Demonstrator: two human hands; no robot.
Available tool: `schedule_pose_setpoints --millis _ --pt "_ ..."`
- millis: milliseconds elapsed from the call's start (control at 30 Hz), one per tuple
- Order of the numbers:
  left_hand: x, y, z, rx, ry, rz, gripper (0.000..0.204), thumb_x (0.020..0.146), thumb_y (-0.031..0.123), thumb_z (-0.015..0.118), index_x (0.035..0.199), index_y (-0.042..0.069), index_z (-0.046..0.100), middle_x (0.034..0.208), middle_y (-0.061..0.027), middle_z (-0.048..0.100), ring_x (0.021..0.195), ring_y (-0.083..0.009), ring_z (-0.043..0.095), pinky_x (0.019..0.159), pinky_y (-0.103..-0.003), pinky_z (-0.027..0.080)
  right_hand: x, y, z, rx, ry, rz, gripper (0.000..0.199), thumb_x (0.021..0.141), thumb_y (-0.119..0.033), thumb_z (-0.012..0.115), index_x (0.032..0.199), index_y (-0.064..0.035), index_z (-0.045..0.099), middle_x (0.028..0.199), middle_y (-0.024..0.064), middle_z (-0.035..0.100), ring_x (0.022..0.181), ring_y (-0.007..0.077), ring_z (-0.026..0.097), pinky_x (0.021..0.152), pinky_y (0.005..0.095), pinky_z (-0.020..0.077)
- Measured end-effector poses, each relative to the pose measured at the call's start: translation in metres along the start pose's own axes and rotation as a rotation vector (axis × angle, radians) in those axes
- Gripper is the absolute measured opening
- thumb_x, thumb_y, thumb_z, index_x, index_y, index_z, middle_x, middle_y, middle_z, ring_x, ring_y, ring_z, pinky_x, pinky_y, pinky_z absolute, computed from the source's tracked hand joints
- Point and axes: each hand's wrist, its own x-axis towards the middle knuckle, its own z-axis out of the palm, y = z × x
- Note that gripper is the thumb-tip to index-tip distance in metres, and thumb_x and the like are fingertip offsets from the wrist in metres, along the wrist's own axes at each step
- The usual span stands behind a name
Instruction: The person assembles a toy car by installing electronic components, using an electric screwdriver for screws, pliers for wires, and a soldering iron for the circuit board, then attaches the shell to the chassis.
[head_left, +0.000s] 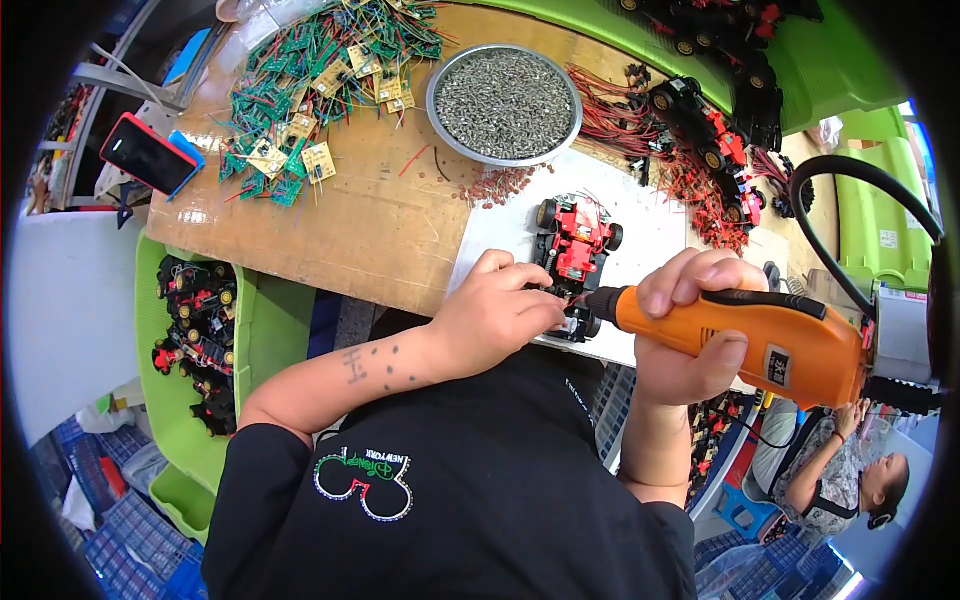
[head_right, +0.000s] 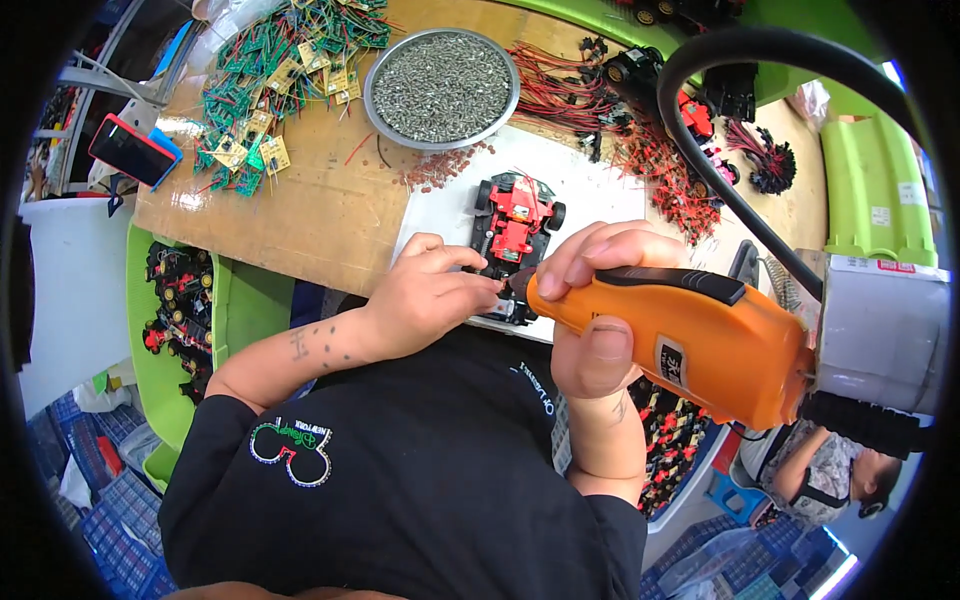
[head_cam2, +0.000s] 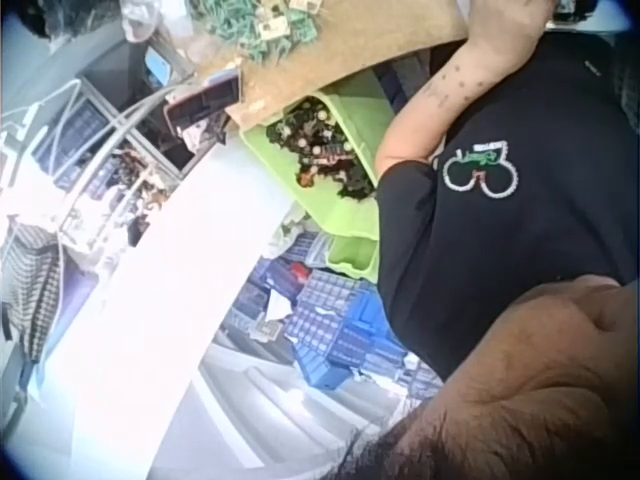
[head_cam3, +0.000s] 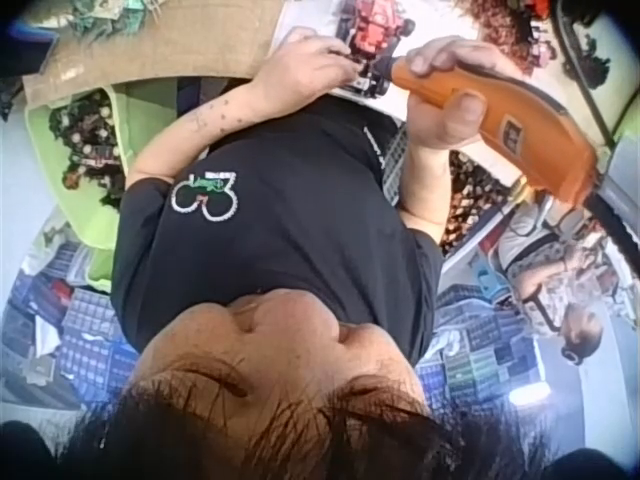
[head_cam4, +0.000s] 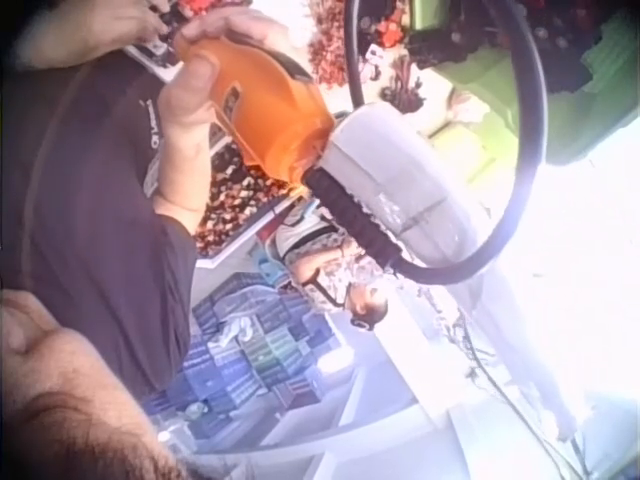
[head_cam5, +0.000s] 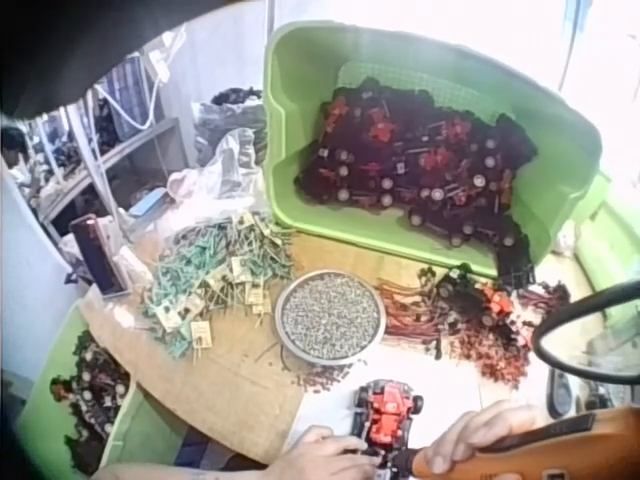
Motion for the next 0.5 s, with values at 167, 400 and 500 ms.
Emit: schedule_pose_setpoints --millis 167,400,500 --pt "0.0001 0.0006 0.0009 -0.018 0.015 -0.013 0.013 0.073 0.015 0.072 0.085 0.014 0.067 0.095 0.0056 0.071 0.098 -0.0180 0.063 0.081 -0.037 0.041 -0.0006 0.0033 0.0003 0.009 -0.027 -0.009 0.059 0.085 -0.057 0.067 0.099 -0.0048 0.045 0.083 0.0061 0.047 0.064 0.0155 0.054 0.057 0.0274 0.0488" --pt "0.0005 0.0008 0.0023 0.001 0.012 -0.015 0.016 0.070 0.015 0.075 0.083 0.013 0.066 0.087 0.0051 0.068 0.095 -0.0185 0.063 0.081 -0.038 0.041 -0.0053 0.0058 0.0018 0.049 -0.109 -0.047 0.050 0.089 -0.051 0.061 0.102 -0.0043 0.048 0.082 0.0057 0.044 0.063 0.0150 0.049 0.054 0.0259 0.0430" --pt "0.0060 0.0010 0.0019 -0.027 0.018 -0.075 0.017 0.070 0.020 0.076 0.081 0.013 0.065 0.085 0.0040 0.066 0.097 -0.0191 0.060 0.084 -0.039 0.039 -0.0047 -0.0012 -0.0040 0.092 -0.083 -0.040 0.051 0.089 -0.051 0.061 0.104 -0.0039 0.048 0.083 0.0059 0.044 0.064 0.0149 0.048 0.054 0.0263 0.0423"
